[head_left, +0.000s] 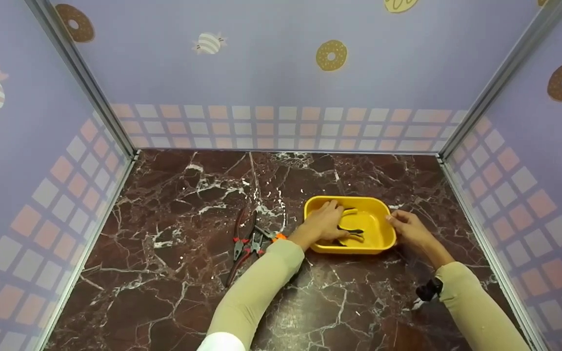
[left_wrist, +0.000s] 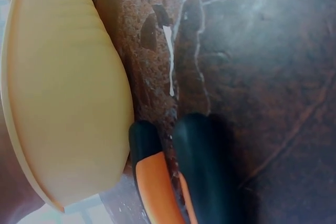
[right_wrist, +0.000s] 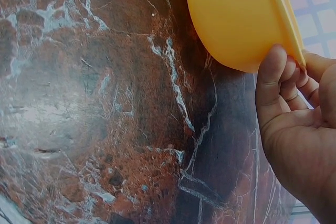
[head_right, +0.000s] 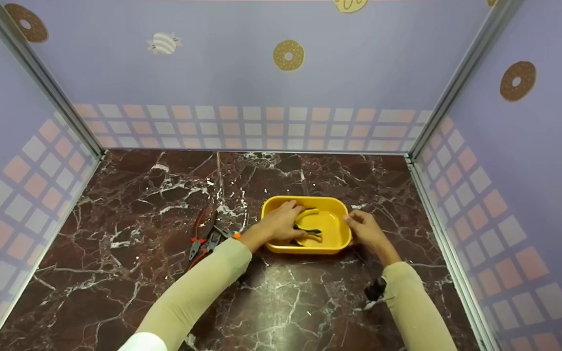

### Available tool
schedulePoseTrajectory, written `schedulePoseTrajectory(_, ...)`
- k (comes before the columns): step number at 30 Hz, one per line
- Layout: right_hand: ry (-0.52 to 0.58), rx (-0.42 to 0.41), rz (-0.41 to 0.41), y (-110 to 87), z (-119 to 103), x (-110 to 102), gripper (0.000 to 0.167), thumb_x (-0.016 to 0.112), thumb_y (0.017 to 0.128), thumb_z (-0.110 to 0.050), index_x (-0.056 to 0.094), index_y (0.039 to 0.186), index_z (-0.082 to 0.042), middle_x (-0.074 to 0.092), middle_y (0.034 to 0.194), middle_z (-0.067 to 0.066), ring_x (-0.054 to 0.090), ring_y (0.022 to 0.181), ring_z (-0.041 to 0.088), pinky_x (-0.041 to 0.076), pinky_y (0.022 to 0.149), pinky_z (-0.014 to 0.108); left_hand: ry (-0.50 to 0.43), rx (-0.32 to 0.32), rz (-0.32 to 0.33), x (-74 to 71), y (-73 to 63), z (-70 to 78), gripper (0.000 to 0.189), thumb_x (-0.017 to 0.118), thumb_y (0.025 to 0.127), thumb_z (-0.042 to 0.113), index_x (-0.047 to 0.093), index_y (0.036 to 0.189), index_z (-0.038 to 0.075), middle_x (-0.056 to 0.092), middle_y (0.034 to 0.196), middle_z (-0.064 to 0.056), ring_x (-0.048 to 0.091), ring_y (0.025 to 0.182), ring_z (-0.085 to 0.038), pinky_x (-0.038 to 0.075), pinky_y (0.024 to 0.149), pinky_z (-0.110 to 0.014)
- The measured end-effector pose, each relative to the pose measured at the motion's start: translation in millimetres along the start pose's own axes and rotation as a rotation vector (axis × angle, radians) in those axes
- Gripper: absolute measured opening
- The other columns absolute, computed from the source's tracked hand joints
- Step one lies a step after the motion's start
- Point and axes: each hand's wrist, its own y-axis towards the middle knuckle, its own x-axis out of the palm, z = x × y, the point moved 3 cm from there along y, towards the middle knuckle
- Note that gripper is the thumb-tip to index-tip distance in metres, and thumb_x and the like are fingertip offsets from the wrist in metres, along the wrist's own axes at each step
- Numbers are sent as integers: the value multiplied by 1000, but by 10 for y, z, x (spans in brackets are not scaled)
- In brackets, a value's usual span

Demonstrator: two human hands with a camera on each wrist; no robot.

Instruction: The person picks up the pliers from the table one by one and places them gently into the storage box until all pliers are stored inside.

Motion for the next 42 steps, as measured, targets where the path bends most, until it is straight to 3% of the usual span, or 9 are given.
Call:
schedulePoseTrajectory(8, 8, 3, -9, 8, 5, 8, 35, 56, 111, -16, 46, 114, 18, 44, 75, 1, 53, 62, 12, 51, 52, 29, 55, 16, -28, -56, -58, 23, 74, 70, 94, 64, 57, 145, 12, 51, 141, -6, 51, 127, -22, 51, 104, -33)
schedulePoseTrajectory(22, -20, 10, -21, 20, 15, 0, 36, 55, 112, -16, 46, 116, 18, 43, 74, 0, 52, 62, 12, 53, 52, 29, 9, 179, -115, -364, -135, -14, 84, 67, 93, 69, 55, 150, 8, 51, 142, -10, 50, 132, -25, 45, 112, -37)
schedulePoseTrajectory(29, -10, 6, -3, 14, 19, -13, 37, 56, 111, -19, 48, 113, 17, 45, 75, 0, 53, 63, 13, 51, 52, 29, -17, 223, -85, -489, -222, -95, 79, 67, 93, 68, 58, 145, 10, 50, 138, -8, 52, 129, -23, 46, 110, -37)
schedulePoseTrajectory(34, -9, 17, -11, 20, 35, -3, 36, 56, 112, -17, 48, 116, 17, 45, 76, 1, 55, 62, 13, 51, 53, 29, 18, 254, -64, -549, -306, -151, 80, 67, 94, 68, 57, 146, 7, 50, 137, -11, 53, 126, -26, 48, 108, -42)
schedulePoseTrajectory(42, 15, 12, -18, 18, 21, -9, 34, 54, 112, -16, 46, 113, 18, 46, 76, 2, 55, 62, 14, 52, 52, 28, 101, 252, -45, -709, -375, -250, 89, 67, 94, 69, 49, 154, 6, 48, 145, -13, 52, 128, -28, 50, 107, -41)
